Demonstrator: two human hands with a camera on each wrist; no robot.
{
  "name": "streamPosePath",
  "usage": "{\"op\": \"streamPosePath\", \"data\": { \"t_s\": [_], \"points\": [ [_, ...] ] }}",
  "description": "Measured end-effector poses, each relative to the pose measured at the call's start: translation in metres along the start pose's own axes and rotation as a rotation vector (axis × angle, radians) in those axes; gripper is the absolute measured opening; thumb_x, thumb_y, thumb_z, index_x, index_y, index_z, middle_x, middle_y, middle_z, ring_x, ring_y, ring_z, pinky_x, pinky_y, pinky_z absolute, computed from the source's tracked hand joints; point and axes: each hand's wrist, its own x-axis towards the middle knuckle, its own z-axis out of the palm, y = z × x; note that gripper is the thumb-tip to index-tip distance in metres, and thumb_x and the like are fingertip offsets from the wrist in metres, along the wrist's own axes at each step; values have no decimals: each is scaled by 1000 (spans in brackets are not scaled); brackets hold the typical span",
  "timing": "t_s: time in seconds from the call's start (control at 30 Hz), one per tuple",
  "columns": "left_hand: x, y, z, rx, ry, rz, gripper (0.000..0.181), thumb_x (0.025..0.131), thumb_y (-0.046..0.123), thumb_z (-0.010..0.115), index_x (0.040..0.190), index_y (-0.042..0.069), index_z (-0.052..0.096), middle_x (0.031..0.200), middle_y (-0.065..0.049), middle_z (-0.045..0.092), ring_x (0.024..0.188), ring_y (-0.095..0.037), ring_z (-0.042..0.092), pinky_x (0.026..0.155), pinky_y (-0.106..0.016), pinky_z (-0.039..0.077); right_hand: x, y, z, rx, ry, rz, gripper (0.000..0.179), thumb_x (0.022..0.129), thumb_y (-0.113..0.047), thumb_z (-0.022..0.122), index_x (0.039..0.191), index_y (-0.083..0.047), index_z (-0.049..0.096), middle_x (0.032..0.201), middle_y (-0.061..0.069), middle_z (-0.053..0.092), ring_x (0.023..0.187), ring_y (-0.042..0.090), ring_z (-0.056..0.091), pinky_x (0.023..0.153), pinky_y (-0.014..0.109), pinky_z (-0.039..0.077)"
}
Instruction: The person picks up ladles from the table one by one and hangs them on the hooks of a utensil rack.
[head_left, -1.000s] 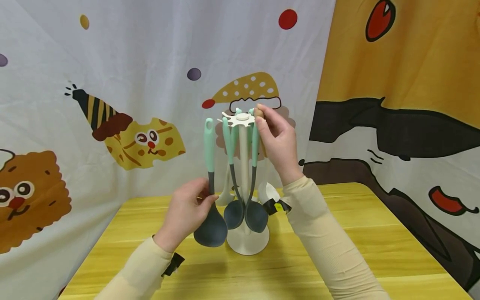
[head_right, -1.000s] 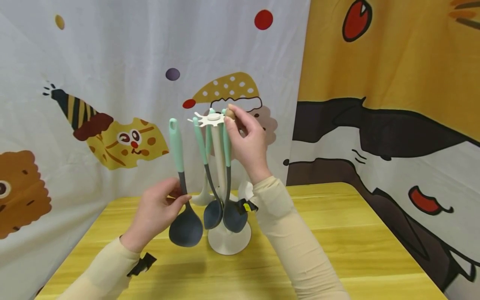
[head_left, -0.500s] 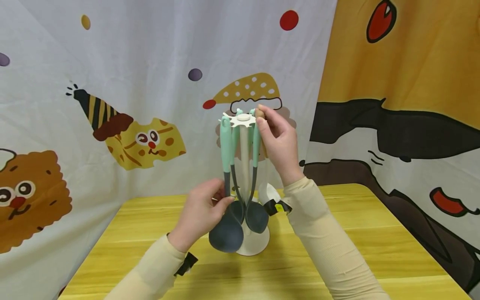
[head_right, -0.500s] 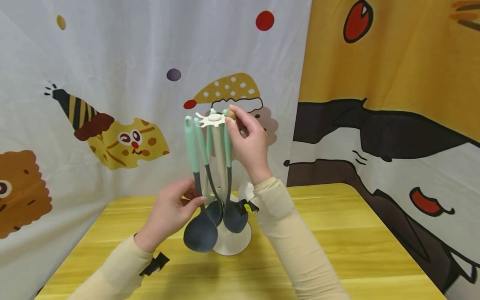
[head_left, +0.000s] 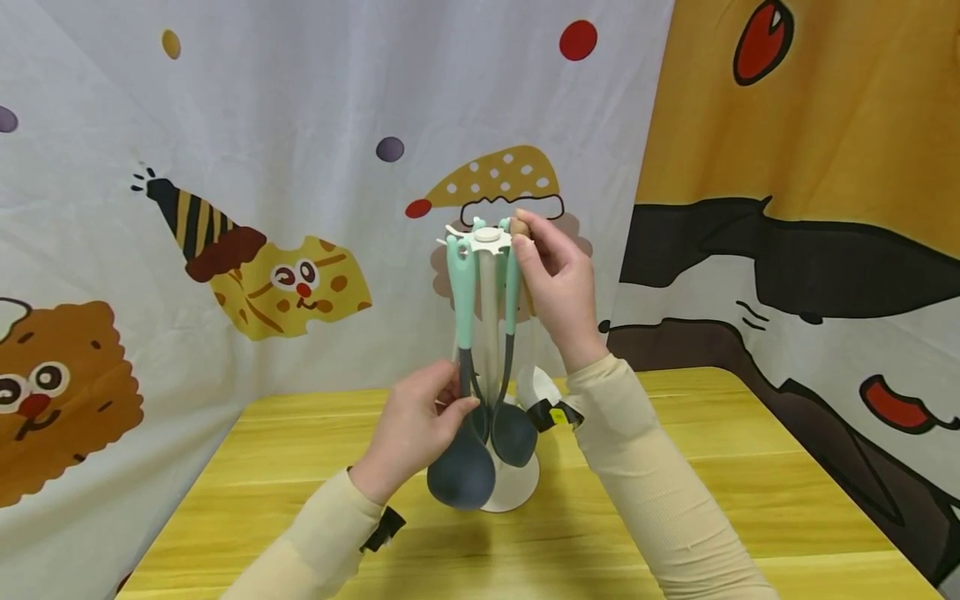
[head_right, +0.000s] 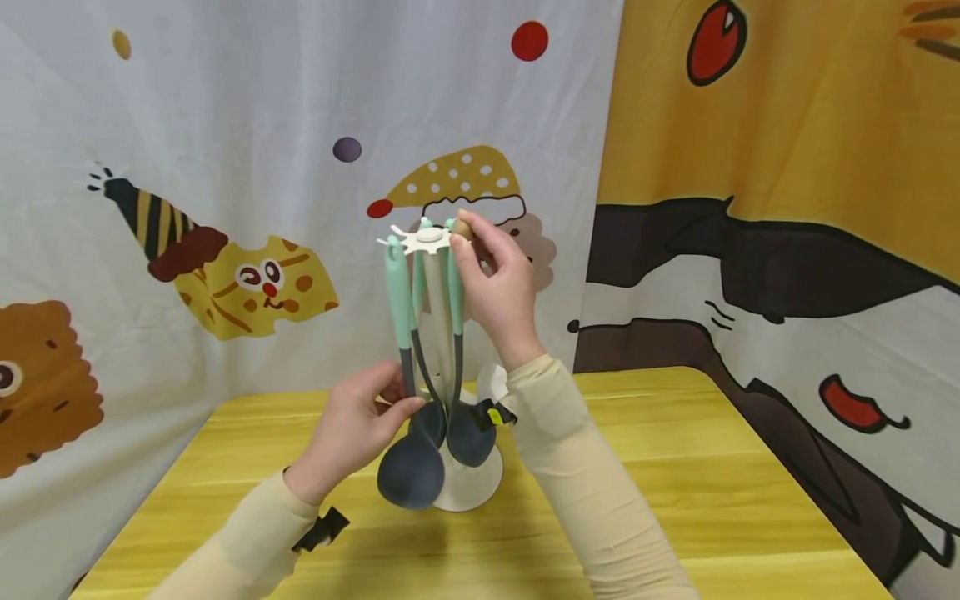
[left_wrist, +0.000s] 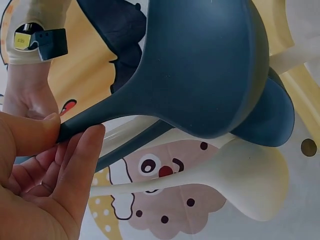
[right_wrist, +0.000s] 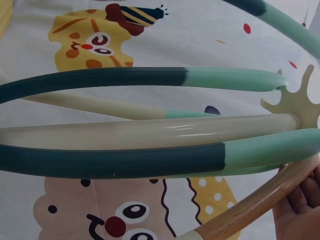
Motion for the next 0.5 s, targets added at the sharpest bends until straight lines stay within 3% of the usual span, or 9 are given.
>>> {"op": "streamPosePath", "data": {
  "t_s": [0.5],
  "points": [
    [-1,-3,4,17,-2,-48,27,78,1,82,81,13,58,74,6,58,67,-9,61,60,-24,55,0,0,0,-8,2,-11,37,100,-10,58,135,2,58,123,15,63,103,13,60,89,27,51]
  ]
}}
